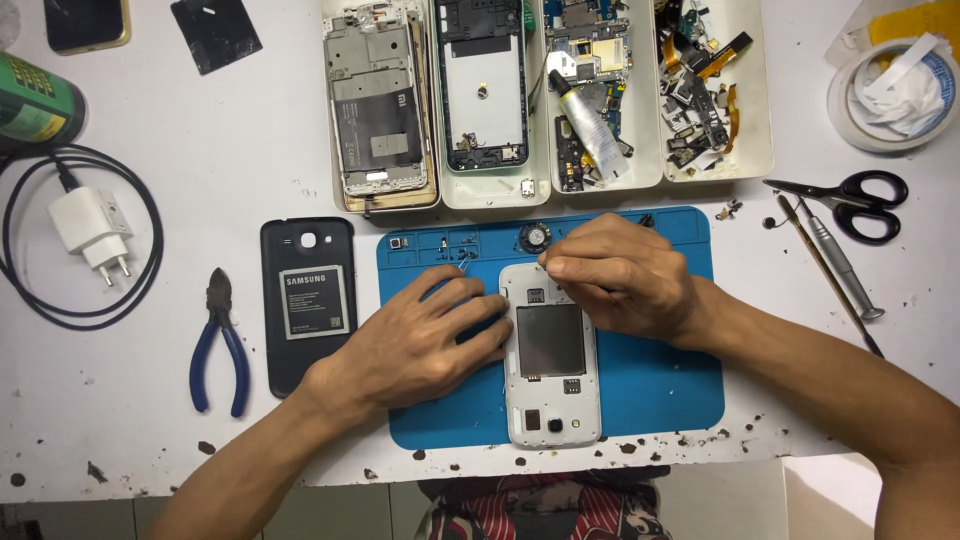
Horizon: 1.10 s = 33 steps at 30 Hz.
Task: The person uses tweezers and a screwdriver to remove small components and screws from the back of a white smartphone. They carefully extract parts from the camera area and place them on a blue mat, then use the screwdriver to unscrew and remove additional components.
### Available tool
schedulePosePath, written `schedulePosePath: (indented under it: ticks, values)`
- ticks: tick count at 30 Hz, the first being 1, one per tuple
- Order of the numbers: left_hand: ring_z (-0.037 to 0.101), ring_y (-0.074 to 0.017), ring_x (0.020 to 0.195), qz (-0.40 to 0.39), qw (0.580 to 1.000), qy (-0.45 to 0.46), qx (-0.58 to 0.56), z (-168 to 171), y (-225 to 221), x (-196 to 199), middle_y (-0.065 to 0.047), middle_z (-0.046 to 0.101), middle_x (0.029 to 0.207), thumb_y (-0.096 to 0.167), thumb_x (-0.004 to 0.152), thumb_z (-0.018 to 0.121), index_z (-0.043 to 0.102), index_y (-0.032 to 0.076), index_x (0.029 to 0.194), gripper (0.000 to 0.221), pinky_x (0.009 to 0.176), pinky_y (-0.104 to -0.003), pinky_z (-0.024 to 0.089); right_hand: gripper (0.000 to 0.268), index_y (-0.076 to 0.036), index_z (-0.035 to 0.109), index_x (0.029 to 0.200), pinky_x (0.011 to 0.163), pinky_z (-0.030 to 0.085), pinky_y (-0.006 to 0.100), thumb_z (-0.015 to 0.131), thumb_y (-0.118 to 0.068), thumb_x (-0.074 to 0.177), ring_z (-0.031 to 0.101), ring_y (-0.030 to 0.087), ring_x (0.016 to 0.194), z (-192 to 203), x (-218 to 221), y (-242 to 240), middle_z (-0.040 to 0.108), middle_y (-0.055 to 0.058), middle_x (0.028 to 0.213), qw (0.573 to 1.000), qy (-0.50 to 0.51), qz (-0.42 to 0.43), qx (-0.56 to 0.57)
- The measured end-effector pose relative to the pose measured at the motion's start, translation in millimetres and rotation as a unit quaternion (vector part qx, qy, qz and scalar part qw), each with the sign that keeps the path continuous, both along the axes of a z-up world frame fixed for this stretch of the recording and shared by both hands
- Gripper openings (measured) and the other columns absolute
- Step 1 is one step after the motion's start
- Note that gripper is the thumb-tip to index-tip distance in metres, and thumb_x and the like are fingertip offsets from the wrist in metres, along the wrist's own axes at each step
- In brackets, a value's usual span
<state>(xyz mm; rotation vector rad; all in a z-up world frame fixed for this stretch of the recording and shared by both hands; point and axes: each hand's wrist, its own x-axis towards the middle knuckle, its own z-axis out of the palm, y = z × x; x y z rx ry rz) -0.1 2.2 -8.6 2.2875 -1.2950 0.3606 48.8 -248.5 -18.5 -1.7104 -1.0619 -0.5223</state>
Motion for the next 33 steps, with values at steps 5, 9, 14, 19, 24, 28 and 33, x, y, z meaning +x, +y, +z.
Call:
schedulePosePath:
  ticks: [5,9,14,19,24,28,33]
  values:
    - [0.069,-0.0273,0.099,-0.001,1.000,0.007,-0.001,1.6,0.0,0.0,-0.013,0.072,0.100,0.023,0.098,0.071,0.077,0.011,0.104,0.015,0.097,-0.049,0.054,0.028,-0.006,0.073,0.111,0.064,0.061,0.036,0.073,0.010,0.088,0.073,0.026,0.075,-1.9,0.8,-1.9,0.079,0.011,0.091,1.000,-0.002,0.003,-0.007]
    - [0.069,-0.0279,0.099,-0.002,1.000,0.009,-0.003,2.3,0.0,0.1,-0.013,0.072,0.099,0.023,0.098,0.070,0.077,0.010,0.104,0.015,0.097,-0.049,0.055,0.028,-0.006,0.073,0.110,0.064,0.062,0.037,0.073,0.011,0.088,0.073,0.027,0.075,-2.1,0.2,-3.0,0.079,0.011,0.092,1.000,0.003,0.003,-0.015]
    - [0.069,-0.0274,0.099,-0.001,1.000,0.005,-0.001,1.5,0.7,-0.8,-0.012,0.072,0.100,0.023,0.099,0.070,0.077,0.011,0.104,0.015,0.097,-0.049,0.054,0.026,-0.006,0.073,0.111,0.064,0.061,0.037,0.073,0.010,0.090,0.072,0.027,0.075,-1.3,-0.9,-2.2,0.079,0.012,0.093,1.000,-0.001,0.006,-0.015]
    - [0.069,-0.0276,0.098,0.000,1.000,0.003,0.002,3.9,0.4,0.6,-0.013,0.072,0.099,0.022,0.099,0.070,0.077,0.011,0.103,0.014,0.097,-0.048,0.055,0.027,-0.007,0.076,0.109,0.069,0.063,0.041,0.080,0.007,0.085,0.073,0.031,0.081,-1.5,3.4,-4.5,0.078,0.014,0.096,1.000,0.000,0.004,-0.003]
    - [0.068,-0.0272,0.098,0.001,1.000,-0.005,-0.003,1.8,0.5,-0.1,-0.012,0.072,0.100,0.023,0.099,0.070,0.077,0.011,0.102,0.014,0.097,-0.048,0.055,0.030,-0.008,0.077,0.110,0.068,0.063,0.041,0.080,0.009,0.086,0.072,0.029,0.077,-6.1,3.1,-7.0,0.073,0.012,0.090,1.000,-0.006,0.005,-0.003]
    - [0.069,-0.0271,0.098,0.002,1.000,-0.003,-0.002,3.0,0.4,0.3,-0.012,0.072,0.100,0.022,0.098,0.071,0.077,0.011,0.101,0.014,0.097,-0.048,0.055,0.031,-0.009,0.077,0.111,0.068,0.063,0.041,0.079,0.010,0.086,0.072,0.028,0.077,-6.0,1.6,-6.6,0.073,0.011,0.089,1.000,-0.005,0.009,-0.002]
    - [0.070,-0.0283,0.098,-0.010,1.000,0.010,-0.004,5.2,0.0,1.9,-0.014,0.073,0.099,0.022,0.099,0.069,0.077,0.010,0.103,0.015,0.097,-0.050,0.055,0.032,-0.010,0.076,0.112,0.068,0.062,0.041,0.078,0.009,0.086,0.073,0.029,0.078,-6.6,2.0,-7.1,0.075,0.012,0.090,1.000,-0.002,0.013,-0.002]
